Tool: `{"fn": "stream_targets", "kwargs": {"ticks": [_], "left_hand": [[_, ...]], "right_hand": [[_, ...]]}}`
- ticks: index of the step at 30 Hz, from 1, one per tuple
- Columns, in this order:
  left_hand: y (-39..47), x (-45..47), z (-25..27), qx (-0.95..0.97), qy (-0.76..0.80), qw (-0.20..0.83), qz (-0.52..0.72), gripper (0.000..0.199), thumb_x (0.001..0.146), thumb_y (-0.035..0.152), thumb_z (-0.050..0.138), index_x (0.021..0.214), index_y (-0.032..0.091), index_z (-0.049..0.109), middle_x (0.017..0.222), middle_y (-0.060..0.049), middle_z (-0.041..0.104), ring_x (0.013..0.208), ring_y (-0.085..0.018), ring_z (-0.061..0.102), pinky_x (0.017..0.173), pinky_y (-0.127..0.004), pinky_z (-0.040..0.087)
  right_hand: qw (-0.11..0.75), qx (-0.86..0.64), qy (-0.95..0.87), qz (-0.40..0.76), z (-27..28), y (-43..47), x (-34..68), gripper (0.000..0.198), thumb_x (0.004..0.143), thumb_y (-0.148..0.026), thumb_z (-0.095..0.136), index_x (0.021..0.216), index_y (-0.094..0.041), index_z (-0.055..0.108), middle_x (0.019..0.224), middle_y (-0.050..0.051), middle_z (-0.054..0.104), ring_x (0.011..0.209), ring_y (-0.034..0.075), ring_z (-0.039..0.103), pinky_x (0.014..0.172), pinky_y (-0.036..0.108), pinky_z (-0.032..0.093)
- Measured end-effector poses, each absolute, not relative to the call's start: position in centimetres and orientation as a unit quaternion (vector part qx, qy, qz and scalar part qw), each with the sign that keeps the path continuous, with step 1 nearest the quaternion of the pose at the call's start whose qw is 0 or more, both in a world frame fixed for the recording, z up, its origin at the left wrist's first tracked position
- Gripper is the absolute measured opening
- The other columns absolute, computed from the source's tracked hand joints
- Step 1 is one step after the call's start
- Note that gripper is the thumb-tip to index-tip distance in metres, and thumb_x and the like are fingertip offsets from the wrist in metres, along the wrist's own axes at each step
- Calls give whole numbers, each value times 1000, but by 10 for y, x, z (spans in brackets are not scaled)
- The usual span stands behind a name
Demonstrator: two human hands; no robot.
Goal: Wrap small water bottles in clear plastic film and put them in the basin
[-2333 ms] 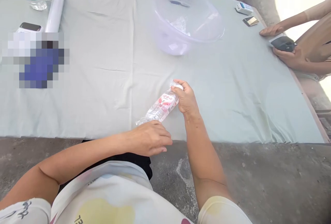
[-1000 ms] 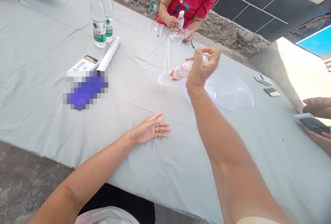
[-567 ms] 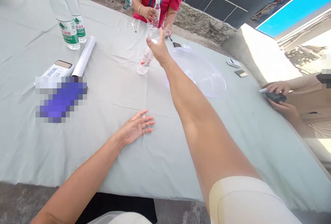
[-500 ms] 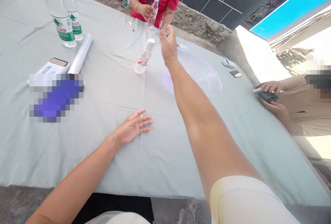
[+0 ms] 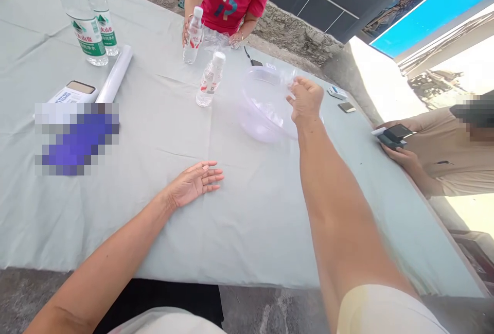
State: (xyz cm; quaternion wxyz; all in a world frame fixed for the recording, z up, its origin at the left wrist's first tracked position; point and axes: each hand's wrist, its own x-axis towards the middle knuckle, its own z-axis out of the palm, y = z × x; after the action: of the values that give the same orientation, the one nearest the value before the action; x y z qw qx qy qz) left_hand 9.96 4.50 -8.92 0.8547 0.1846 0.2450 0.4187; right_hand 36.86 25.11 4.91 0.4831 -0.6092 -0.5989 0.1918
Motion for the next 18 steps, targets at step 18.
{"fn": "stream_targets", "kwargs": {"ticks": [18], "left_hand": [[31, 79, -52, 544, 473, 600, 346, 26, 84, 44, 70, 75, 20, 68, 77, -3, 63, 75, -17, 60, 68, -28, 45]], "right_hand": [[552, -373, -398, 631, -70, 61, 292, 45, 79, -54, 65, 119, -34, 64, 149, 0, 55, 142, 25, 47, 105, 46, 55]]}}
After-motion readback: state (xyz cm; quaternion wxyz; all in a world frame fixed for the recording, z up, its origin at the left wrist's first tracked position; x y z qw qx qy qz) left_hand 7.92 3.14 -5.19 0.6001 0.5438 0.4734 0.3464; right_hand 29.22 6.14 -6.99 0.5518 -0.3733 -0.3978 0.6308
